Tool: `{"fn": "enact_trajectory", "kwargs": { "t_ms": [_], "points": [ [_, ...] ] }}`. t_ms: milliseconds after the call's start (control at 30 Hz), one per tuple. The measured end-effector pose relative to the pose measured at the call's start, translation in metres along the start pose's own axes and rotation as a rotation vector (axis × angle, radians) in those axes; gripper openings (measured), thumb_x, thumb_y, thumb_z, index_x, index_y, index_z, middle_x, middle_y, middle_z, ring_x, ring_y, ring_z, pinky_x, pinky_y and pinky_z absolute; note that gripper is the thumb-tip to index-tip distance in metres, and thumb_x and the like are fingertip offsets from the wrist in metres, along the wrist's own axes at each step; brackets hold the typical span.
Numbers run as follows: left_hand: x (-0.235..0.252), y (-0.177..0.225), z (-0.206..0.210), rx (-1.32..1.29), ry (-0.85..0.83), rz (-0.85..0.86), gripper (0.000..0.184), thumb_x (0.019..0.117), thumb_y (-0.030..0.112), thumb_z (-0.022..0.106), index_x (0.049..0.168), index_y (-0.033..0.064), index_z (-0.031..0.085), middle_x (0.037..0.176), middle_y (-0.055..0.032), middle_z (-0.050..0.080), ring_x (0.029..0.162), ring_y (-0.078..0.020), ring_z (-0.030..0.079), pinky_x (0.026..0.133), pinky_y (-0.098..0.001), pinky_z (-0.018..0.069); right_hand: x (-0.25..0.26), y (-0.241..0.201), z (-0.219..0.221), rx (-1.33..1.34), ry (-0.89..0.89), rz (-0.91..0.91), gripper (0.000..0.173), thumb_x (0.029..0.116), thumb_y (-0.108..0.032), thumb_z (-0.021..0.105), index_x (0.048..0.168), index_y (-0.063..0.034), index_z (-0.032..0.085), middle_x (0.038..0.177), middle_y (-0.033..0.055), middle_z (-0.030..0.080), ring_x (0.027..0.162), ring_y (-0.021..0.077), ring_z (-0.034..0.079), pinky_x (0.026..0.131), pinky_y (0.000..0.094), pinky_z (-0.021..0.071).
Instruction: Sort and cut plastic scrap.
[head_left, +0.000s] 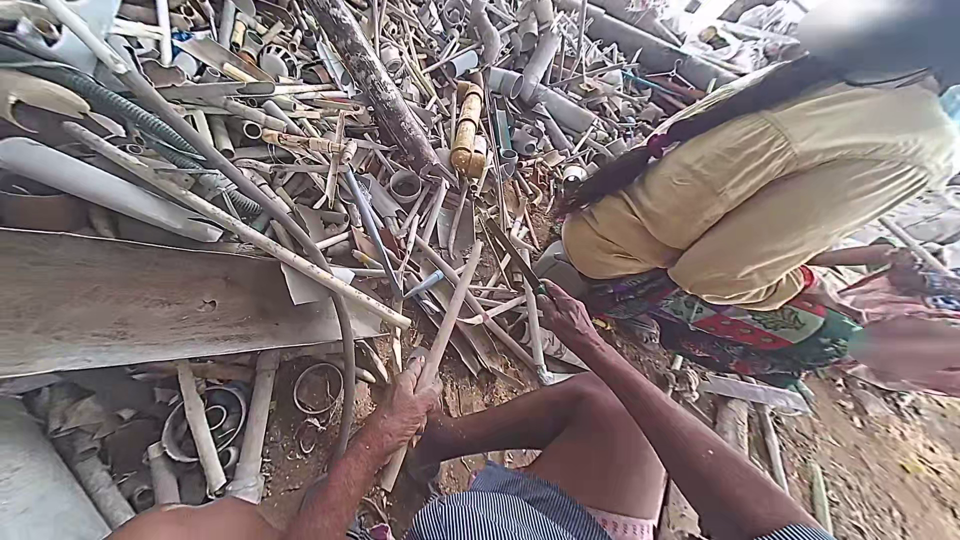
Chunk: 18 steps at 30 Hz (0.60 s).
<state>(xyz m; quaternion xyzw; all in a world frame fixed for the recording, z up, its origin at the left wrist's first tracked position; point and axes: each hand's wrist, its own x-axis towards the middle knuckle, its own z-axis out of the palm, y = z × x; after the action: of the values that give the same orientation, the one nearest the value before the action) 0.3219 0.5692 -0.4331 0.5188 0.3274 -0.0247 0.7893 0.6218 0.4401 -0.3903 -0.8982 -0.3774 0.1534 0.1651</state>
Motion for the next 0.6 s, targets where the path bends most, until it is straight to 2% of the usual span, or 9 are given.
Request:
{"fn": "enact_trajectory", "kwargs": {
  "t_ms": [67, 100, 133, 200, 233, 333, 400, 467, 600],
  "points": [
    [-0.001, 0.002, -0.002, 0.023, 0.034, 0.004, 0.022, 0.1055, 0.008, 0.053, 0.125, -0.0008, 0.052, 0.072, -0.0012, 0.052, 0.049, -0.0065, 0.046, 0.046, -0.0205, 0.0416, -0.048, -0.024, 0.019, 0.041, -0.073, -0.191, 0.044, 0.1066, -0.02, 0.044, 0.144, -0.0008, 0.054, 0.1, 0.0209, 0.07, 0.084, 0.0304, 0.067, 0.08, 0.0489, 0.0525],
    [-0.001, 0.003, -0.001, 0.031, 0.041, 0.008, 0.022, 0.1053, 0.008, 0.052, 0.126, -0.0012, 0.052, 0.072, -0.001, 0.054, 0.05, -0.0063, 0.047, 0.046, -0.0204, 0.0419, -0.071, -0.03, 0.033, 0.012, -0.137, -0.306, 0.043, 0.1052, -0.021, 0.047, 0.142, -0.0027, 0.057, 0.102, 0.02, 0.072, 0.086, 0.0322, 0.07, 0.079, 0.0513, 0.0555],
    [0.0, 0.002, -0.001, 0.044, 0.045, 0.015, 0.021, 0.1048, 0.007, 0.052, 0.124, -0.001, 0.053, 0.072, -0.001, 0.054, 0.05, -0.0064, 0.048, 0.047, -0.0204, 0.0424, -0.088, -0.035, 0.046, -0.044, -0.154, -0.438, 0.041, 0.1034, -0.022, 0.05, 0.139, -0.0039, 0.061, 0.099, 0.0199, 0.073, 0.082, 0.0354, 0.073, 0.073, 0.0536, 0.058],
    [0.0, 0.001, 0.003, 0.079, 0.046, 0.031, 0.022, 0.1038, 0.009, 0.055, 0.124, -0.0004, 0.052, 0.074, -0.0019, 0.054, 0.052, -0.0078, 0.049, 0.05, -0.0227, 0.0437, -0.096, -0.039, 0.058, -0.102, -0.117, -0.578, 0.039, 0.1, -0.022, 0.054, 0.134, -0.0047, 0.064, 0.09, 0.0186, 0.072, 0.072, 0.0361, 0.072, 0.063, 0.0526, 0.058],
    [-0.001, 0.0, 0.005, 0.093, 0.047, 0.04, 0.03, 0.1027, 0.009, 0.057, 0.131, -0.0011, 0.052, 0.077, -0.0037, 0.054, 0.053, -0.0092, 0.049, 0.051, -0.0244, 0.0447, -0.085, -0.036, 0.053, -0.105, -0.103, -0.538, 0.04, 0.1014, -0.022, 0.053, 0.135, -0.0034, 0.063, 0.092, 0.0196, 0.073, 0.075, 0.0373, 0.073, 0.066, 0.0539, 0.0581],
    [0.0, -0.001, 0.008, 0.147, 0.074, 0.017, 0.039, 0.1012, 0.011, 0.062, 0.137, -0.0004, 0.051, 0.078, -0.0061, 0.056, 0.05, -0.0098, 0.05, 0.049, -0.0246, 0.0465, -0.022, -0.023, 0.01, -0.194, -0.194, -0.102, 0.045, 0.1095, -0.025, 0.041, 0.149, -0.006, 0.049, 0.11, 0.0265, 0.07, 0.102, 0.0443, 0.068, 0.09, 0.0602, 0.0503],
    [0.004, -0.003, 0.007, 0.205, 0.081, 0.002, 0.046, 0.1009, 0.015, 0.064, 0.143, 0.0018, 0.049, 0.09, -0.0104, 0.06, 0.058, -0.0131, 0.053, 0.056, -0.029, 0.0484, 0.005, -0.017, -0.007, -0.188, -0.147, 0.012, 0.045, 0.111, -0.025, 0.039, 0.151, -0.0066, 0.047, 0.113, 0.0266, 0.068, 0.104, 0.0427, 0.067, 0.094, 0.0592, 0.0488],
    [0.005, -0.001, 0.001, 0.242, 0.113, 0.017, 0.047, 0.1011, 0.017, 0.064, 0.143, 0.0023, 0.05, 0.099, -0.0131, 0.063, 0.068, -0.0163, 0.056, 0.065, -0.0334, 0.0501, -0.009, -0.027, -0.002, -0.124, -0.074, -0.105, 0.044, 0.1091, -0.022, 0.041, 0.148, -0.0022, 0.05, 0.106, 0.0258, 0.07, 0.094, 0.0404, 0.069, 0.087, 0.0567, 0.0513],
    [0.002, 0.003, -0.003, 0.3, 0.161, 0.031, 0.033, 0.1023, 0.019, 0.063, 0.127, -0.0028, 0.059, 0.09, -0.0121, 0.061, 0.069, -0.0177, 0.057, 0.069, -0.0362, 0.0502, -0.093, -0.053, 0.044, -0.068, -0.201, -0.437, 0.043, 0.1037, -0.023, 0.05, 0.141, -0.0038, 0.059, 0.098, 0.0219, 0.073, 0.081, 0.0398, 0.072, 0.072, 0.057, 0.0571]
  ]
}}
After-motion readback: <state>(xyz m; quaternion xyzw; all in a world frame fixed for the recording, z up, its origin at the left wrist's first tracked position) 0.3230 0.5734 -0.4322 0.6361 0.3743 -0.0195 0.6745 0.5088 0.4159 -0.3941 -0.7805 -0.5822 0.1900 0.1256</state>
